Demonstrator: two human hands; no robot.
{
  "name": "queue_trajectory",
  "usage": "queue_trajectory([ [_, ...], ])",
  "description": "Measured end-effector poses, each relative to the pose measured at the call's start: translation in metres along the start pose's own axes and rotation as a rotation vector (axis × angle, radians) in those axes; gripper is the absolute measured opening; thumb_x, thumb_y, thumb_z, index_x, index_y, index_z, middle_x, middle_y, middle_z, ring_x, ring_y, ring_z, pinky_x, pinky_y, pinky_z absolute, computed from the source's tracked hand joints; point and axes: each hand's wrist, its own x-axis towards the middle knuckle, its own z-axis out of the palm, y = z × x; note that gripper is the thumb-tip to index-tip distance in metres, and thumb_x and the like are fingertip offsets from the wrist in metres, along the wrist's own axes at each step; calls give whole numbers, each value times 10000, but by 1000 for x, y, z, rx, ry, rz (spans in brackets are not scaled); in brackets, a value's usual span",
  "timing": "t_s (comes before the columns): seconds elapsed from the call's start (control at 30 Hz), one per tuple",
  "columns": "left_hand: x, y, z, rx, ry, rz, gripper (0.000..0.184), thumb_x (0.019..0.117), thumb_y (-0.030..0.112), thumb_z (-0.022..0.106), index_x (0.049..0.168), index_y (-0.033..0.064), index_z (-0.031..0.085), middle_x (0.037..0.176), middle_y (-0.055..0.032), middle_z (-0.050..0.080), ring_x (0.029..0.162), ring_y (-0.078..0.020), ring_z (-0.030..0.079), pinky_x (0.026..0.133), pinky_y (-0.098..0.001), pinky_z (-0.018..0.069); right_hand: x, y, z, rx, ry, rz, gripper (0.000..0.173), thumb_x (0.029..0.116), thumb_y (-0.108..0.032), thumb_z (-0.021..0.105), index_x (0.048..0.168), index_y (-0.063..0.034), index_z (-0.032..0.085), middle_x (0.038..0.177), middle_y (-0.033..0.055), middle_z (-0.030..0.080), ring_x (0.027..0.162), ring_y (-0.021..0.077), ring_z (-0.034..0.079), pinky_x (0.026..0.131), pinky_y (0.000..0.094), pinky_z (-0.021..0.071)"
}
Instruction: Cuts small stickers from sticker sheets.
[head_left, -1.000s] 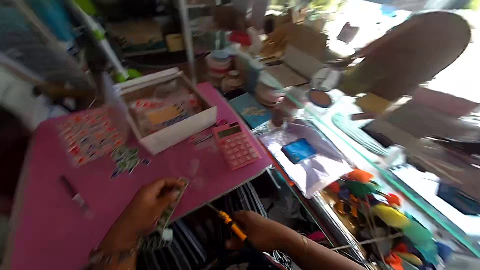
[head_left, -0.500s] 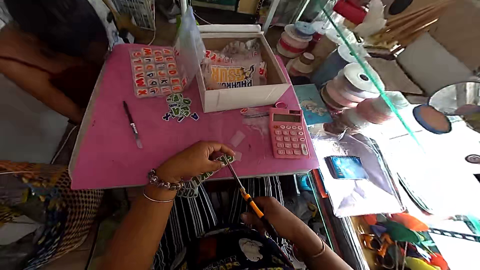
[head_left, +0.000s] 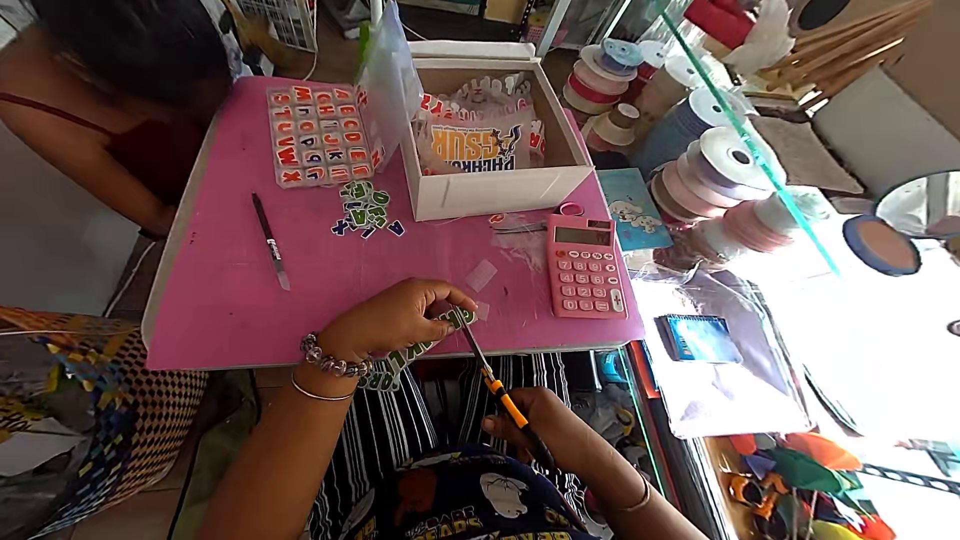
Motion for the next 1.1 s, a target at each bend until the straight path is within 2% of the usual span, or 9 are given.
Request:
queue_trajectory([
  [0.53,0,3,-3,-23,-20,-19,338,962,14,648,1283,118,662,950,24,688,653,29,562,608,-127,475,2,2,0,-25,22,25,421,884,-474,786,814,-89,629,589,-31,586,479,57,559,494,232,484],
  [0.6,-4,5,-8,10,65,28,320,965,21,642,1268,123,672,889,31,678,620,24,543,580,-135,458,-1,3,-1,-27,16,29,431,883,-490,783,815,-93,629,593,-34,589,479,54,564,494,227,491],
  [0.67,-11,14,-21,147,251,92,316,969,-9,623,1261,104,667,1006,-15,694,684,-39,578,619,-209,500,-4,5,-2,-39,18,30,450,876,-518,778,806,-99,630,589,-38,588,476,53,560,493,231,487],
  [0.73,-14,22,-38,310,455,106,323,970,-31,610,1266,87,665,997,-79,689,660,-125,562,580,-296,483,-5,7,-1,-59,23,25,467,871,-540,772,797,-103,627,589,-39,582,482,56,554,498,240,480],
  [0.8,-8,33,-60,489,561,-24,314,999,0,596,1295,84,656,1109,-130,684,807,-219,630,729,-427,535,-5,8,0,-69,20,30,465,873,-538,771,805,-99,633,597,-33,580,493,59,554,505,244,480],
  [0.87,0,37,-77,620,587,-127,326,1001,-23,573,1314,29,644,1263,-196,638,1055,-326,635,933,-533,498,-5,5,2,-77,16,39,457,878,-522,773,817,-89,639,599,-31,578,494,59,551,507,245,478],
  [0.93,7,31,-86,730,582,-158,314,979,-56,579,1277,-1,662,1322,-240,611,1241,-401,579,1049,-583,439,-4,3,2,-89,10,48,464,883,-524,767,829,-84,631,612,-29,571,501,65,550,519,254,486],
  [1.03,7,21,-88,785,618,-150,288,950,-70,617,1223,-2,685,1340,-256,588,1302,-436,522,1072,-601,416,-5,4,2,-96,14,33,482,882,-545,757,823,-84,629,610,-26,571,502,71,556,521,260,490],
  [1.1,0,24,-78,756,693,-157,282,952,-59,625,1226,-6,662,1337,-262,571,1193,-439,580,978,-611,476,-6,6,1,-88,17,23,478,877,-546,761,813,-91,628,606,-30,574,503,66,556,519,254,485],
])
